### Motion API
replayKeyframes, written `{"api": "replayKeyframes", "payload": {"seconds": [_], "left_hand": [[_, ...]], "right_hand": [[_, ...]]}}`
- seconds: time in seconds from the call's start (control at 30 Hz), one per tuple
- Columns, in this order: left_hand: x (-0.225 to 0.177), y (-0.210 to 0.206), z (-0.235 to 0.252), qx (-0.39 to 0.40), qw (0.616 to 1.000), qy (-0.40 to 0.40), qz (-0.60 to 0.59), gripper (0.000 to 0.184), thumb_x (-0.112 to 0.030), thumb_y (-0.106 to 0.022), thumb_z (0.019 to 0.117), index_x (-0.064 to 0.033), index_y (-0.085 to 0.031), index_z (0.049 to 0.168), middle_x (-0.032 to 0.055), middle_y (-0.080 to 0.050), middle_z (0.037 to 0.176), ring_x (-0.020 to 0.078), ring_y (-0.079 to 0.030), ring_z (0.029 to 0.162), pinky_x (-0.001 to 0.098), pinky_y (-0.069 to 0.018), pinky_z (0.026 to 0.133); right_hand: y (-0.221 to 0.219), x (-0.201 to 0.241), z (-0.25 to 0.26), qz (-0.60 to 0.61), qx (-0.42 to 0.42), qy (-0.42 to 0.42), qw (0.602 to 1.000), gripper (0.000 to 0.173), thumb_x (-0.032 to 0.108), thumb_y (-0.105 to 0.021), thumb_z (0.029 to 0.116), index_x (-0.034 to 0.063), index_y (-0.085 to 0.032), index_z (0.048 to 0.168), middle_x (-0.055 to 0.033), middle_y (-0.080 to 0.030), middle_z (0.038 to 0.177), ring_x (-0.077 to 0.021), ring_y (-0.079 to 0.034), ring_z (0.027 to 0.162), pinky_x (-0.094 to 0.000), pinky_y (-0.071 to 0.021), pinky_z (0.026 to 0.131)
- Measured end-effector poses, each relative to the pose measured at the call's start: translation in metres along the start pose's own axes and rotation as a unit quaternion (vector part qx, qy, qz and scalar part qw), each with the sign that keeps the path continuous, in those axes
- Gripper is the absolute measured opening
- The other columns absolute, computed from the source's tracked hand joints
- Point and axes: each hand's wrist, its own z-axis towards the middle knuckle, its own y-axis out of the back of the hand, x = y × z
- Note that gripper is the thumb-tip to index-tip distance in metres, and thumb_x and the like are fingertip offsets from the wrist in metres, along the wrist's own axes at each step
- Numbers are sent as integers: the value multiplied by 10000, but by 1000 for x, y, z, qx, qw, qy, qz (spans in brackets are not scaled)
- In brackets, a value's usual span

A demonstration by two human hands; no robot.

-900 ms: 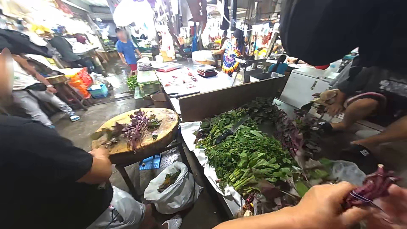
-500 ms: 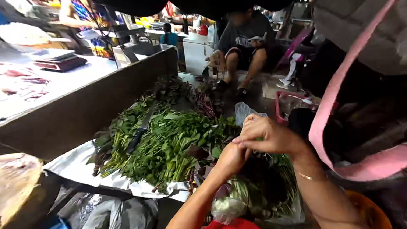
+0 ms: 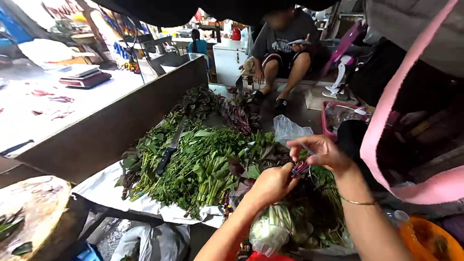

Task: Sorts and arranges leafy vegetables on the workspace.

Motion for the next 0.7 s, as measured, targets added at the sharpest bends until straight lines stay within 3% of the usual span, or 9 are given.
{"api": "replayKeyframes", "payload": {"seconds": [0.07,0.13,0.23,0.3,0.37,0.47,0.57,0.63,0.7], "left_hand": [[3,-2,4,19,999,20,-36,265,-165,-573,1009,56,-658,1128,195,-699,881,318,-706,831,506,-565,789],[6,-1,4,-39,990,44,-128,324,-106,-615,945,107,-639,1187,196,-714,978,239,-705,913,427,-560,864],[8,8,7,-122,957,104,-241,352,-146,-517,1037,79,-532,1308,76,-650,932,58,-621,805,252,-536,773],[5,8,6,-190,949,78,-239,255,-141,-516,1030,43,-541,1205,8,-567,775,30,-542,642,225,-491,618],[2,1,3,-202,964,6,-171,228,-114,-560,1009,76,-583,1131,57,-605,756,70,-572,634,246,-513,620],[3,-8,4,-105,992,-42,-62,245,-149,-562,1019,63,-618,1129,133,-650,780,204,-646,680,379,-562,669],[2,-12,9,36,999,0,-21,297,-206,-522,1057,39,-617,1197,184,-685,870,315,-698,809,502,-563,763],[6,-18,11,8,998,12,-54,260,-135,-575,1007,80,-658,1128,210,-707,925,315,-713,886,491,-563,836],[11,-18,11,-74,986,54,-140,334,-87,-571,969,111,-598,1236,180,-710,987,211,-703,933,399,-561,886]], "right_hand": [[-15,28,4,-231,52,47,970,321,292,-685,913,31,-786,1069,-5,-759,913,-57,-670,869,-310,-496,918],[-49,36,-7,-320,45,153,934,239,267,-636,989,96,-801,1003,-22,-773,944,-119,-694,929,-406,-462,992],[-93,16,-35,-89,-149,214,961,183,236,-662,1011,121,-763,1112,-39,-771,1052,-134,-714,1025,-319,-544,997],[-95,1,-39,126,-306,158,930,311,335,-664,983,188,-744,1245,-5,-748,1203,-132,-698,1127,-288,-562,996],[-77,-18,-36,253,-351,69,899,567,489,-689,920,107,-650,1337,-43,-704,1300,-166,-670,1196,-324,-546,1019],[-29,-33,-25,237,-174,9,956,690,593,-713,859,78,-648,1314,-49,-715,1228,-172,-669,1140,-347,-543,992],[5,-3,-11,-12,2,-17,1000,379,303,-722,913,18,-729,1163,10,-755,1002,-58,-696,945,-241,-572,883],[-14,18,-10,-245,54,51,967,248,216,-660,935,34,-795,1037,-18,-766,937,-75,-691,912,-301,-521,926],[-47,20,-22,-321,20,162,933,203,209,-637,996,76,-790,975,-48,-771,940,-158,-711,948,-401,-515,977]]}}
